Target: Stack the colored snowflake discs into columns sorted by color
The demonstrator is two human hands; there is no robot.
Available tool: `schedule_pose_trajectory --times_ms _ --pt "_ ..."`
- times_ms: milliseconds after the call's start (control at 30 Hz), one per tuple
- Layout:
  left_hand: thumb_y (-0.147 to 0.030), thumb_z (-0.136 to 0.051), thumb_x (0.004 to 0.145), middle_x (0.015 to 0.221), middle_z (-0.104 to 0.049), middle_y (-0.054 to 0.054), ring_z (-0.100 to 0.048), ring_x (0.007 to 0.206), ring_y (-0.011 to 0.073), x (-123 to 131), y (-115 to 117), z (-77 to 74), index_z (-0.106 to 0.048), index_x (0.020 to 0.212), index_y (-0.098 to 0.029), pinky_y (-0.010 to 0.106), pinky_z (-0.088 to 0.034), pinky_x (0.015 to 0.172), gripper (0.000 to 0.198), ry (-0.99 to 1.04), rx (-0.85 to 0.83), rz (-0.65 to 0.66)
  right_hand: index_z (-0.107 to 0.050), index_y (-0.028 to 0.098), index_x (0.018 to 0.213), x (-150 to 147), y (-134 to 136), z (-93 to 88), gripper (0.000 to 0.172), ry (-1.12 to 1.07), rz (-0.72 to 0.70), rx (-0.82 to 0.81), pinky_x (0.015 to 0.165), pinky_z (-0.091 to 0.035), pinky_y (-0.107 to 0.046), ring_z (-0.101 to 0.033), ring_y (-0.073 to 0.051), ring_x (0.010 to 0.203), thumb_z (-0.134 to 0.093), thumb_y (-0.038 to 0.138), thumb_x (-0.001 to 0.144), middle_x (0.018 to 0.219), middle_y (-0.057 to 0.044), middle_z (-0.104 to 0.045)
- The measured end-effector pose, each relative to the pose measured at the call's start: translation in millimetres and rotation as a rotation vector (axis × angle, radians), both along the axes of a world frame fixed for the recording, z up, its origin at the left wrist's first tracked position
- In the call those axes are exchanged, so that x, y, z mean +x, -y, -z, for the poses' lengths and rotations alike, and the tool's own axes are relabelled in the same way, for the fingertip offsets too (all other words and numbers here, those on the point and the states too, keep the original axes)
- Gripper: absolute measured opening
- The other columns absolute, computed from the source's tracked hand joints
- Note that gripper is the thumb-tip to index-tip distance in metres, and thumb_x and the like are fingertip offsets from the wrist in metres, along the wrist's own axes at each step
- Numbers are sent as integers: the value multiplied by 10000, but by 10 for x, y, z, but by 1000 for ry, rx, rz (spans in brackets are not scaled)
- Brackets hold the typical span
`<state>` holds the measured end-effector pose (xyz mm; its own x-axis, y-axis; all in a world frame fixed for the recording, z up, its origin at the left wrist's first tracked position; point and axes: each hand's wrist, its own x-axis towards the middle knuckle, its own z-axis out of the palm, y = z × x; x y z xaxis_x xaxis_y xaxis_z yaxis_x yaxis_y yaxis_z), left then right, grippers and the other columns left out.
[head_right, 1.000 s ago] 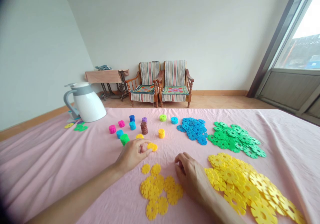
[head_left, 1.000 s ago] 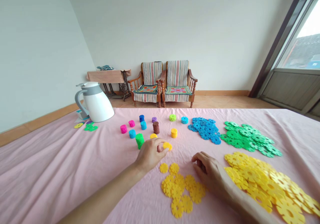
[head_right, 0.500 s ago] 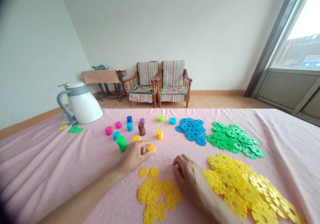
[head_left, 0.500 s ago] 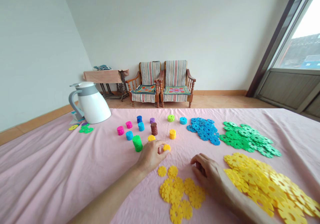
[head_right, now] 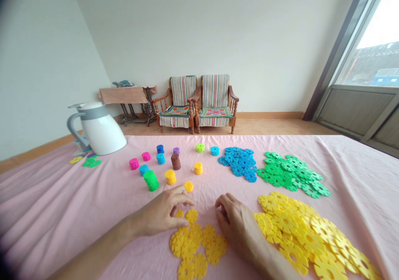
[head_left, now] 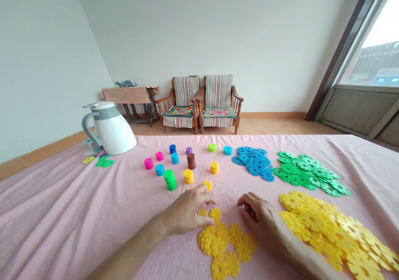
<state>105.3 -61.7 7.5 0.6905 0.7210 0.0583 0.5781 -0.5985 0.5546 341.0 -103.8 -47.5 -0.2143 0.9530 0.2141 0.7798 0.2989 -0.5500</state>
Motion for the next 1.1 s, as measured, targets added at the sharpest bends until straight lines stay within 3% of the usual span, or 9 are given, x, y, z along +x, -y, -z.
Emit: schedule_pose_trajectory --times_ms 533,600,800,1100 --pt "-165 -614 746 790 -578 5 -555 759 161 60 48 94 -681 881 -223 251 -433 701 162 -29 148 40 -552 206 826 -9 -10 -10 146 5 0 9 557 -349 -234 -516 -125 597 -412 165 824 721 5 -553" --pt "-163 -618 736 788 -577 4 -554 742 158 58 26 104 -675 869 -216 253 -436 687 154 -2 189 -8 -553 206 815 -11 -12 -12 147 10 7 8 546 -341 -232 -511 -122 586 -412 167 825 716 6 -552" --pt "-209 -623 757 864 -598 30 -574 764 170 42 -161 169 -666 908 -194 268 -460 673 158 168 282 -375 -550 205 834 -4 -9 3 149 4 -2 8 578 -366 -237 -531 -124 611 -411 154 815 740 6 -563" --pt "-244 -622 755 859 -592 31 -567 710 165 59 -278 268 -674 885 -198 249 -440 590 147 125 266 -413 -548 208 829 -1 -20 19 154 12 -14 12 572 -370 -239 -531 -127 606 -406 153 802 731 3 -565"
